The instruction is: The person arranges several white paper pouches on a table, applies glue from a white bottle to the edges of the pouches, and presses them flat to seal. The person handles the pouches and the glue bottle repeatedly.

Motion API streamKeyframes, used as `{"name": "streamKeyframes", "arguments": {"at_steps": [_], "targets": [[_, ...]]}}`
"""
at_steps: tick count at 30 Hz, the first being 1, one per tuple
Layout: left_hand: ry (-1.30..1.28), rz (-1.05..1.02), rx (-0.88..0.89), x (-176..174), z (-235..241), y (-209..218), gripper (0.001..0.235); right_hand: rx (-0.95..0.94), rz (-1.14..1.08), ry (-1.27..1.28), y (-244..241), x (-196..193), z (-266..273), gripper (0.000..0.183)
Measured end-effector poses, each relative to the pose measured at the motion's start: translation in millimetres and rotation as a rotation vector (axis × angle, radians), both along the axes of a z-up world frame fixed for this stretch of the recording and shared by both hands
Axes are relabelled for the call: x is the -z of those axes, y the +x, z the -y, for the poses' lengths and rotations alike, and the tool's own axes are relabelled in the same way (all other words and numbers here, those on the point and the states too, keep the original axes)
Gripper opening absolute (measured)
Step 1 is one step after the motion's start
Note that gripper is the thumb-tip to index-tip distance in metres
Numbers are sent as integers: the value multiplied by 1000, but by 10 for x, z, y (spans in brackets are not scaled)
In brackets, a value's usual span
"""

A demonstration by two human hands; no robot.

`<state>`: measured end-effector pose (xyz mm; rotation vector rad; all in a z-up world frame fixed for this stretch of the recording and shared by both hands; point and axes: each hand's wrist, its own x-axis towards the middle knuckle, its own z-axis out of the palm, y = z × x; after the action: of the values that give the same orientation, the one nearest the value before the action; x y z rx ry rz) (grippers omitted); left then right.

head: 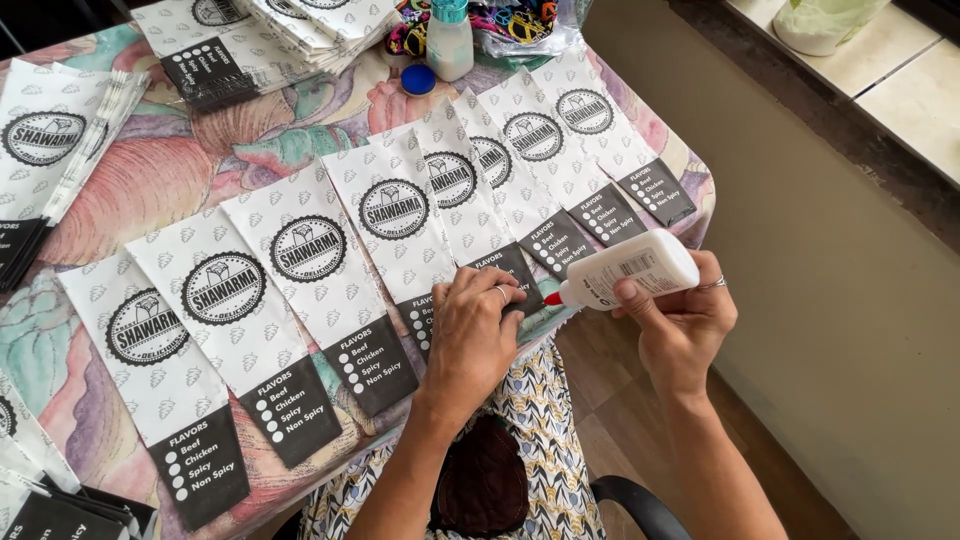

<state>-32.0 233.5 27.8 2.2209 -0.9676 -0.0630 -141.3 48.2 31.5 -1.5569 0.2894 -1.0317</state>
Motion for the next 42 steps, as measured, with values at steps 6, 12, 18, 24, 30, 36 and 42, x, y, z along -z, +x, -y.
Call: {"name": "streamKeyframes", "arguments": {"at_steps": [6,12,18,24,30,36,42], "targets": [[-38,19,-29,60,24,37,17,-69,-20,49,134,-117,-294,42],[-44,31,-28,24,6,15,24,-100,7,20,167,-97,-380,43],[-29,22,-4,112,-8,44,29,5,4,-3,50,-16,-45,36],[74,42,-67,-152,-360,57,20,1,183,109,14,137,54,30],[240,-39,-58,-274,-724,5,8,-138,131,154,189,16,-467,38],[148,-45,13,-237,-839,-56,29,-260,-29,57,160,-50,-636,42],[143,-45,41,-257,-939,-99,42,-307,-37,-91,221,-74,-833,43]]}}
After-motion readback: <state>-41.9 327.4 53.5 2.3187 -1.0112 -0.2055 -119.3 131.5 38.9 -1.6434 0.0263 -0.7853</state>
